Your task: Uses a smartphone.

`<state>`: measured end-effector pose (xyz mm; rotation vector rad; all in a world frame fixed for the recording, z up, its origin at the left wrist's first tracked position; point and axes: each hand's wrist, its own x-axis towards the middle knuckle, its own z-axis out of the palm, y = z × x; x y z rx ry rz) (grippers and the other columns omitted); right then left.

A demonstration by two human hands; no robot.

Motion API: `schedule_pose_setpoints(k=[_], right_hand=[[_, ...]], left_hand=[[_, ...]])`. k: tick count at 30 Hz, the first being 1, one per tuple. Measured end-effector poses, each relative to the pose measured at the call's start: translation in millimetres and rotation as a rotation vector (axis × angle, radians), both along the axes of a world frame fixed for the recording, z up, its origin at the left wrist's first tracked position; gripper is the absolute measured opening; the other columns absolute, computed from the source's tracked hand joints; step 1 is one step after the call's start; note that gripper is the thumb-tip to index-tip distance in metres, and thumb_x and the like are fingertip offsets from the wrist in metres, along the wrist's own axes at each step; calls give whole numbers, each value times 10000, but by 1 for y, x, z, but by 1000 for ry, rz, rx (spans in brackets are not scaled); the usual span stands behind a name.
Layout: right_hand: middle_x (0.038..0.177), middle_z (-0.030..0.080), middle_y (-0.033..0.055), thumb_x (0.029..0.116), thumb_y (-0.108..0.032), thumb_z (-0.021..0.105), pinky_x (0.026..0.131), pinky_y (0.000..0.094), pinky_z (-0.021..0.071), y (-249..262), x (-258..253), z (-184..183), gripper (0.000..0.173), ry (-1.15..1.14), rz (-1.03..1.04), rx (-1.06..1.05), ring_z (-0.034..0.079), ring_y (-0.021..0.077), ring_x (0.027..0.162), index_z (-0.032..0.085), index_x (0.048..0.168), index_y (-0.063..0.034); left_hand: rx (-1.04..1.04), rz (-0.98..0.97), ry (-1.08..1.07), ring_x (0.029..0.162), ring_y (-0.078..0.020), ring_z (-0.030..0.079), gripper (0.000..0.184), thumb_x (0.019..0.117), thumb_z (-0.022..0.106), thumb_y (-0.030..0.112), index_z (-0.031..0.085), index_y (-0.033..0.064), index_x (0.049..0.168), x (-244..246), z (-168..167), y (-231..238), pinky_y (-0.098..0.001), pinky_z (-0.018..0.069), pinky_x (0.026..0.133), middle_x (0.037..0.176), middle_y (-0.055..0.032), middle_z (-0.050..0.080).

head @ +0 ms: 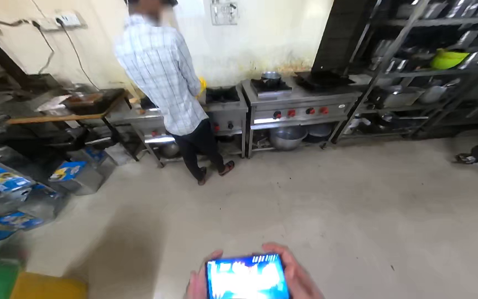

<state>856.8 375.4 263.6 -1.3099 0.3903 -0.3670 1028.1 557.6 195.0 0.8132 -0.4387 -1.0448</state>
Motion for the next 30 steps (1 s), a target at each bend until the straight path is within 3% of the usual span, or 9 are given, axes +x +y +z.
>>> schedule_pose_setpoints(k=[3,6,9,13,18,21,24,27,30], right_hand=[[1120,714,126,888,-826,379,527,354,606,-49,33,-5,872,79,-169,139,732,238,777,463,1450,-166],[1078,718,88,858,-880,276,477,301,574,-86,67,-9,841,67,-300,145,716,189,706,502,1416,-293],[1124,716,67,838,-890,276,438,286,557,-108,86,8,864,28,-409,90,719,179,697,489,1419,-287],[1384,623,95,860,-861,324,458,303,582,-141,100,40,893,-98,-398,2,746,233,891,433,1471,-219],[1458,557,121,906,-817,347,500,324,608,-197,120,49,852,-177,-352,-44,724,270,1006,421,1500,-210],[1424,599,78,875,-851,317,454,312,587,-253,133,30,869,-128,-402,-26,747,241,893,436,1478,-236],[1432,601,48,858,-878,260,428,291,557,-311,148,11,900,-70,-424,8,745,226,837,414,1484,-250],[1365,647,51,852,-886,244,420,273,542,-364,166,-4,902,-44,-406,44,744,209,818,433,1465,-252],[1364,645,50,859,-885,249,436,270,546,-401,175,-3,894,-39,-373,71,742,204,856,428,1473,-259]], left_hand=[[-18,-162,-17,1144,-380,666,918,843,528,793,379,216,1542,55,58,-53,-549,621,806,1399,-166,587],[-1,-325,-166,1184,-369,645,897,861,537,775,321,267,1568,97,95,-113,-505,635,802,1508,-139,488],[15,-382,-202,1158,-335,663,859,886,535,750,336,243,1551,127,105,-158,-450,644,773,1498,-136,496],[-8,-396,-86,1032,-293,716,763,921,518,710,428,219,1498,160,96,-214,-434,648,694,1321,-154,616],[-12,-402,-14,953,-278,736,728,921,499,722,472,226,1453,183,78,-286,-402,640,611,1265,-160,644],[6,-377,-67,972,-292,731,769,904,514,738,466,218,1468,192,86,-331,-425,644,641,1279,-163,638],[31,-405,-158,1143,-348,668,836,892,535,743,384,227,1532,196,109,-370,-484,639,769,1449,-159,536],[29,-418,-220,1233,-365,615,845,897,554,725,342,242,1557,198,123,-408,-516,615,867,1505,-146,488],[86,-372,-210,1188,-343,643,818,897,547,726,374,247,1537,208,116,-445,-496,624,836,1461,-144,525]])
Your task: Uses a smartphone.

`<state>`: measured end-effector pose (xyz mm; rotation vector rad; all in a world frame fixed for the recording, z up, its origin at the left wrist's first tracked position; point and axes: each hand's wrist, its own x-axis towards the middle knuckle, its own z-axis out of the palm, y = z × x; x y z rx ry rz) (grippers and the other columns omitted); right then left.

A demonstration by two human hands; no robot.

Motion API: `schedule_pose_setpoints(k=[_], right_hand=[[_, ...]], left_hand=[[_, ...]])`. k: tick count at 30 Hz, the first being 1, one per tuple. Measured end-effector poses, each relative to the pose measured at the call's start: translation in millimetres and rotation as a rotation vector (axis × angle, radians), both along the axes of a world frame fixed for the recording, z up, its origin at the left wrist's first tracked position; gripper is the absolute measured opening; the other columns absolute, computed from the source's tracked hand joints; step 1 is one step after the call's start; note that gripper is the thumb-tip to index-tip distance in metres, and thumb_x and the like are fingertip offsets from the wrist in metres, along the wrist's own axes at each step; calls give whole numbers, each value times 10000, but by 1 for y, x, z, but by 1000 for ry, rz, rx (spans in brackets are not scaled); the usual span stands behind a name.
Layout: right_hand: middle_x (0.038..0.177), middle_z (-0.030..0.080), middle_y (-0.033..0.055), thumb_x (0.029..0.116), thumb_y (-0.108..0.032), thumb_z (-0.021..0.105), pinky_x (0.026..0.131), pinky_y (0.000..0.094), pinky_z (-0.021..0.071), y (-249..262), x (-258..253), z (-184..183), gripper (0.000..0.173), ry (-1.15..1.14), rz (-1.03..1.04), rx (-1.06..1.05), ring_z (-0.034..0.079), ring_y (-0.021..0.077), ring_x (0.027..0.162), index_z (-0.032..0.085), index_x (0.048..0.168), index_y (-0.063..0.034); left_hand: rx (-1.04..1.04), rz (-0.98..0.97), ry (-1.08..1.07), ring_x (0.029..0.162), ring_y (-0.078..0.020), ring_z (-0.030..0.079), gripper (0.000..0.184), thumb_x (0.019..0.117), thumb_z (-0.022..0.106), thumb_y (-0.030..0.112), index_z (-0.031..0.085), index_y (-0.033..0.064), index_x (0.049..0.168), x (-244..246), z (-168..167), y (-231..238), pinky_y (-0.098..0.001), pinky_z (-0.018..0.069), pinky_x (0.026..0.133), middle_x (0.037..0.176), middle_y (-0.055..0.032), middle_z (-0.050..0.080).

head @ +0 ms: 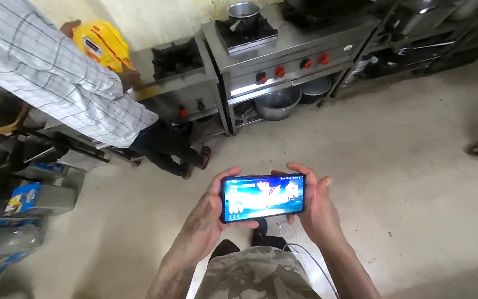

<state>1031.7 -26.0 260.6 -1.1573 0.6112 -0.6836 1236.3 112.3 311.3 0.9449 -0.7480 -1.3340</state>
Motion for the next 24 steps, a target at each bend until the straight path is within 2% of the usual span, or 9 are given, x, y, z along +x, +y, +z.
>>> schedule_pose_setpoints(k=[2,4,7,9,12,14,17,20,24], right_hand=[[1386,626,60,864,-873,269,440,292,566,-18,1,12,898,-28,24,-27,743,220,843,419,1487,-245],[1419,591,84,888,-835,349,467,331,598,-28,1,24,876,-68,62,-65,737,257,840,388,1528,-238],[1485,531,74,940,-775,379,525,349,623,-35,6,34,828,-57,90,-148,726,269,908,324,1577,-250],[1480,538,63,955,-757,379,508,337,616,-49,12,30,801,-32,43,-178,726,256,900,336,1573,-249],[1436,586,26,935,-783,372,435,286,559,-80,22,12,784,62,-102,-132,714,208,746,397,1527,-270],[1407,612,28,930,-793,366,432,280,550,-100,28,-4,782,85,-158,-46,718,207,739,415,1512,-274],[1365,647,32,936,-798,338,425,266,537,-115,42,-17,775,108,-233,13,729,200,763,433,1492,-267],[1368,641,45,890,-843,343,422,248,528,-126,63,-5,849,82,-273,-1,721,182,743,426,1494,-251],[1448,573,78,902,-826,344,460,291,575,-132,110,30,860,45,-194,-130,729,229,853,383,1539,-250]], left_hand=[[43,57,36,1083,-319,697,780,907,516,731,428,235,1504,12,-15,-25,-460,642,734,1380,-154,591],[106,134,42,906,-276,740,720,930,482,725,494,229,1452,19,-34,-50,-400,638,606,1233,-155,668],[189,188,50,747,-200,726,675,959,401,732,561,235,1387,21,-57,-83,-322,593,497,1121,-119,706],[194,168,84,751,-206,728,692,946,405,748,557,232,1381,26,-63,-103,-325,593,493,1132,-126,701],[167,121,74,866,-257,740,759,898,479,772,521,227,1424,34,-55,-126,-377,625,566,1200,-141,683],[120,54,43,952,-288,733,823,869,500,790,481,223,1466,42,-46,-139,-424,643,652,1248,-151,660],[84,-41,13,1013,-310,718,846,860,526,785,430,243,1502,57,-36,-159,-446,646,715,1299,-155,630],[69,-74,47,972,-296,729,806,878,505,774,460,242,1482,88,-47,-188,-428,647,671,1272,-148,645],[104,-94,161,831,-243,741,732,927,439,755,524,227,1427,140,-72,-226,-357,622,551,1209,-144,680]])
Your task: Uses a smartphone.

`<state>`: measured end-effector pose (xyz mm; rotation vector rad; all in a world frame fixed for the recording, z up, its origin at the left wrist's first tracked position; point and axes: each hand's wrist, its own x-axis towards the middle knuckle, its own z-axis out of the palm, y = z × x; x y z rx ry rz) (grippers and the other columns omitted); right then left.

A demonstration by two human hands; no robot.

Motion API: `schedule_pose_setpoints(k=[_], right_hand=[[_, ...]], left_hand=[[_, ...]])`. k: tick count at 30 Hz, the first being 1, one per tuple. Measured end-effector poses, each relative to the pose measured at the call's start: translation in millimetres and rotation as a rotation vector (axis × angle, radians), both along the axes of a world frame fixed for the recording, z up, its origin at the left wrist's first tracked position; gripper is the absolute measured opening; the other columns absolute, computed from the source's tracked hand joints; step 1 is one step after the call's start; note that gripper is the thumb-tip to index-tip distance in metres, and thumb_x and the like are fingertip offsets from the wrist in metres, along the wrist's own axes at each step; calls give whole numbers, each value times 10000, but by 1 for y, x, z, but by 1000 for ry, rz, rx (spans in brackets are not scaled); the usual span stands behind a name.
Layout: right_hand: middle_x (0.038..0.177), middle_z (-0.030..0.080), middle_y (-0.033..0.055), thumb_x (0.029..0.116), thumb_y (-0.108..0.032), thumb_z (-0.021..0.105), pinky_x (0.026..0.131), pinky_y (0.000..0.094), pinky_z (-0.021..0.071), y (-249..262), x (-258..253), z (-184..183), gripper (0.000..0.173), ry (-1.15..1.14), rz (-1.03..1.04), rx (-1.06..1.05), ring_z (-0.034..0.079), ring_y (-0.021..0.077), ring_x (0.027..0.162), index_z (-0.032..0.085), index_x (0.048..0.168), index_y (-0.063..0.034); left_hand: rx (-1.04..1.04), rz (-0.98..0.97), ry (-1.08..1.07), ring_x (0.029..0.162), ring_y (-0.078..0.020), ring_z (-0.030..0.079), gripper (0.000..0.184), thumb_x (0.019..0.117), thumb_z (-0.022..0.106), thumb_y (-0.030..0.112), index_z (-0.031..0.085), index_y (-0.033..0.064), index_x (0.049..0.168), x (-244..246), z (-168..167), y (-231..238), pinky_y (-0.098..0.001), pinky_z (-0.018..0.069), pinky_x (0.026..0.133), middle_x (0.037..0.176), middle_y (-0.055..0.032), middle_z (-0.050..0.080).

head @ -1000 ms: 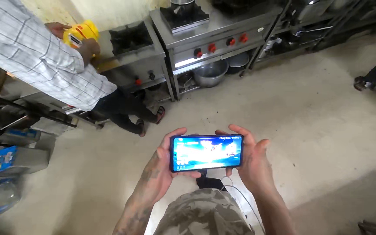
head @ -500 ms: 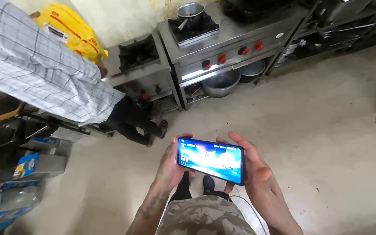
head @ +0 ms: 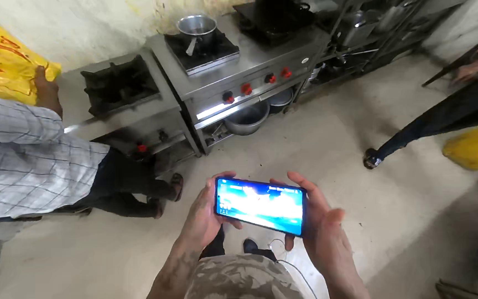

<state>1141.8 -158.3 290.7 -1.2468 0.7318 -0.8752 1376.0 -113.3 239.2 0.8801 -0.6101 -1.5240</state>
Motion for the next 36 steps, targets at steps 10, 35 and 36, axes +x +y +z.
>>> schedule_pose_setpoints(k=[10,35,36], right_hand=[[1337,653,78,898,-820,358,459,262,560,-42,104,-25,821,26,-128,137,732,186,783,443,1484,-252],[1460,560,86,890,-819,385,436,276,564,-183,184,-7,850,-80,124,72,731,212,816,392,1522,-250],[1458,563,82,898,-812,382,428,275,558,-197,184,-10,838,-82,120,71,727,206,787,398,1519,-249]], left_hand=[[-97,-103,-38,980,-282,725,733,933,525,691,441,231,1498,114,23,-29,-407,648,675,1296,-145,631],[96,121,-27,782,-241,736,561,911,658,115,492,230,1435,177,15,-147,-359,626,547,1153,-153,680],[89,138,-36,785,-241,736,568,902,665,106,498,227,1431,176,18,-157,-361,627,546,1154,-154,680]])
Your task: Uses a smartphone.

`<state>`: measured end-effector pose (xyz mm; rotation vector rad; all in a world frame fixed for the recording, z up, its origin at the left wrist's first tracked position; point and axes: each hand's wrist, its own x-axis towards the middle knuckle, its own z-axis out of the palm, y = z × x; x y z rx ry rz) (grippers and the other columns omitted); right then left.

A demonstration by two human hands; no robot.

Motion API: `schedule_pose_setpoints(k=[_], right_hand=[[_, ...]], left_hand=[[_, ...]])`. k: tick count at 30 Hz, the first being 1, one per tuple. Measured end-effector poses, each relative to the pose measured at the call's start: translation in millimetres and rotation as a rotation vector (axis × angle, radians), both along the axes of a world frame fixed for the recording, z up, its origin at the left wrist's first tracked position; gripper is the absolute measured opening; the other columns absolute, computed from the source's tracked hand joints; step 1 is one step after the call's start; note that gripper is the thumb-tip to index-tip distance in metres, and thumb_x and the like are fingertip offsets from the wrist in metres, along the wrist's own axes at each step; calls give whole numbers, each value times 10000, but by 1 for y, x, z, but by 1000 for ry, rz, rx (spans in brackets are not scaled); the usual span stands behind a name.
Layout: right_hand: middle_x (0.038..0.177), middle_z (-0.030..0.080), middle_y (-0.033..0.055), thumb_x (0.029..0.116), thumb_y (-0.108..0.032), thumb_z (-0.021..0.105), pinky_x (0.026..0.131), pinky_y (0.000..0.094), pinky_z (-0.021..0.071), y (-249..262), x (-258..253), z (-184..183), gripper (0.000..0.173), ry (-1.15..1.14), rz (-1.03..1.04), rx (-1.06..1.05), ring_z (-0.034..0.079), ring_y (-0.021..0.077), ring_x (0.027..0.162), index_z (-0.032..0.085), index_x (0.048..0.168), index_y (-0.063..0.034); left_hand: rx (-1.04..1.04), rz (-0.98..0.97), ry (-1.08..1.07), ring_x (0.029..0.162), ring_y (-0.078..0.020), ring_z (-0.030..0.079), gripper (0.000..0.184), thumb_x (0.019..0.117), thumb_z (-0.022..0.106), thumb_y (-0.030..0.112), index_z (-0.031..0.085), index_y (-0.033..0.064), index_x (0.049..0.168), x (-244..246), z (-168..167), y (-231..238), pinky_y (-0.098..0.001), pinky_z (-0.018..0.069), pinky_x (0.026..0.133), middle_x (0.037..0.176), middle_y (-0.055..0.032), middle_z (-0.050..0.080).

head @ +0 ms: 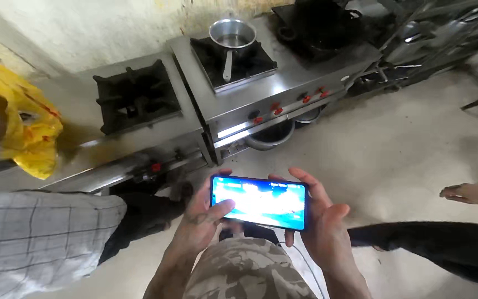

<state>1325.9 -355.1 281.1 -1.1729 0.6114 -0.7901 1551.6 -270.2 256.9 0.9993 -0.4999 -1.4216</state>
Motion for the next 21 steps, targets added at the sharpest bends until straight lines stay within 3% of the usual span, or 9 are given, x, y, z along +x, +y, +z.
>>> schedule_pose_setpoints(k=[7,10,14,16,19,21], right_hand=[[1392,628,48,863,-871,317,408,235,506,-89,-20,-40,890,56,-50,105,713,170,727,410,1491,-247],[1410,615,56,868,-861,329,399,239,516,-115,-32,-28,891,-5,-43,101,722,166,744,416,1490,-229],[1446,578,73,887,-819,404,415,238,535,-140,-43,-17,851,-84,-34,68,722,165,777,430,1489,-218],[1428,599,61,884,-826,395,397,234,520,-156,-47,-30,851,-59,-77,90,721,158,743,431,1480,-220],[1416,612,43,869,-862,335,398,246,508,-172,-50,-52,885,10,-117,143,709,170,703,405,1501,-247],[1407,620,47,856,-870,341,393,243,507,-175,-49,-48,898,10,-135,157,718,174,722,411,1493,-240]], left_hand=[[-28,-111,-238,923,-319,729,732,854,766,160,425,302,1486,-24,30,-68,-439,653,688,1254,-150,642],[62,-56,-159,885,-286,736,645,867,693,82,474,253,1449,-33,21,-106,-416,646,631,1206,-148,665],[141,6,-79,765,-239,731,538,899,655,85,516,210,1403,-45,6,-145,-357,620,533,1132,-159,683],[97,-45,-128,830,-262,735,593,879,692,110,498,228,1427,-49,14,-154,-389,637,595,1179,-157,670],[1,-184,-253,963,-317,718,760,847,799,265,411,289,1500,-52,31,-164,-447,649,723,1286,-151,624],[1,-187,-254,933,-313,722,735,858,781,228,417,285,1493,-49,27,-172,-434,650,692,1267,-155,629]])
